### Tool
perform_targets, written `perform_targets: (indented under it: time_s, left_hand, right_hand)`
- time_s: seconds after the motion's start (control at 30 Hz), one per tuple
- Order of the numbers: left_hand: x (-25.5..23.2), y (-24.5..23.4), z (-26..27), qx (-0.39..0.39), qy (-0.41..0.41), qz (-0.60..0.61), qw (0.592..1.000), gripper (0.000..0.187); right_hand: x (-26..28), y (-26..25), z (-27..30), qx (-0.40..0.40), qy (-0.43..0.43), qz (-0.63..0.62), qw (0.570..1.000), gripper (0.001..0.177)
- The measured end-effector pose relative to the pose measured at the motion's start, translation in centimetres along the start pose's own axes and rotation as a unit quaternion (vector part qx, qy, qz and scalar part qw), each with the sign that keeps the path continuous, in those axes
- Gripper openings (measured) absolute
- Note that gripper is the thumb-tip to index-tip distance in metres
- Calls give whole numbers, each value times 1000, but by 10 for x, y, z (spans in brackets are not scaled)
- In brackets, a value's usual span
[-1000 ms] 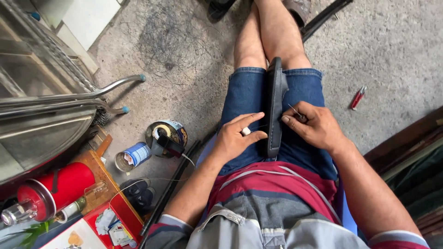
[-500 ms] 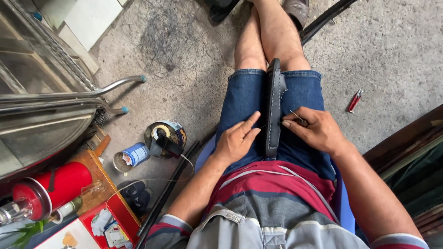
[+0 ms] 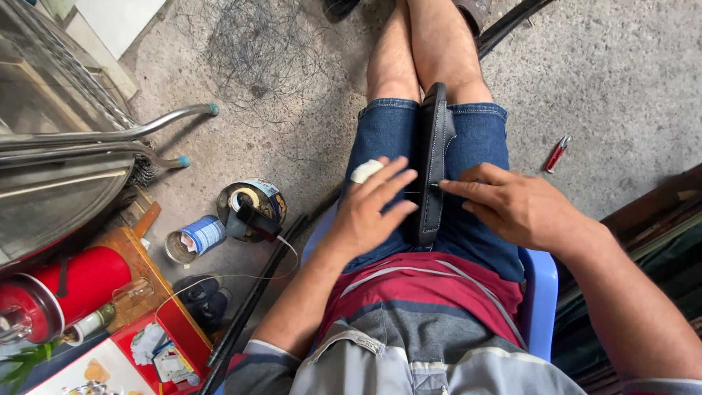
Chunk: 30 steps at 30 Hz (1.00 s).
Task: Hand-stitching the sole of a shoe using a needle and thread in a repair shop environment.
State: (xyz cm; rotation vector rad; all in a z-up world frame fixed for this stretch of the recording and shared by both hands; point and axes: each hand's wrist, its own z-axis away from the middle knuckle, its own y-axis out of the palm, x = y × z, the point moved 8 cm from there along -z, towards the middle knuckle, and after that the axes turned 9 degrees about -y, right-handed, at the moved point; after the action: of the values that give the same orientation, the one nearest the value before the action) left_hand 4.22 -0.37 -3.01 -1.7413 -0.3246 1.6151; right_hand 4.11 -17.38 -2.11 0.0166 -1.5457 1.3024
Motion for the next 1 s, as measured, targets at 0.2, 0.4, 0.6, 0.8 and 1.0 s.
perform_targets:
  time_s: [0.2, 0.4, 0.6, 0.8, 1.0]
  left_hand:
    - [-9, 17, 1, 26, -33, -21, 999, 47]
    - [2, 24, 12, 0, -82, 88, 993, 41]
    - [4, 32, 20, -14, -110, 114, 987, 32]
    - [-2, 29, 18, -33, -93, 121, 988, 29]
    - [1, 31, 21, -39, -114, 137, 983, 25]
  right_hand:
    - [3, -2, -10, -42, -76, -3, 996, 32]
    - [3, -3, -13, -52, -92, -36, 994, 35]
    - [-5, 5, -10, -32, -66, -47, 996, 42]
    - [-10, 9, -9, -11, -38, -57, 998, 44]
    - [-7, 12, -10, -8, -36, -52, 998, 43]
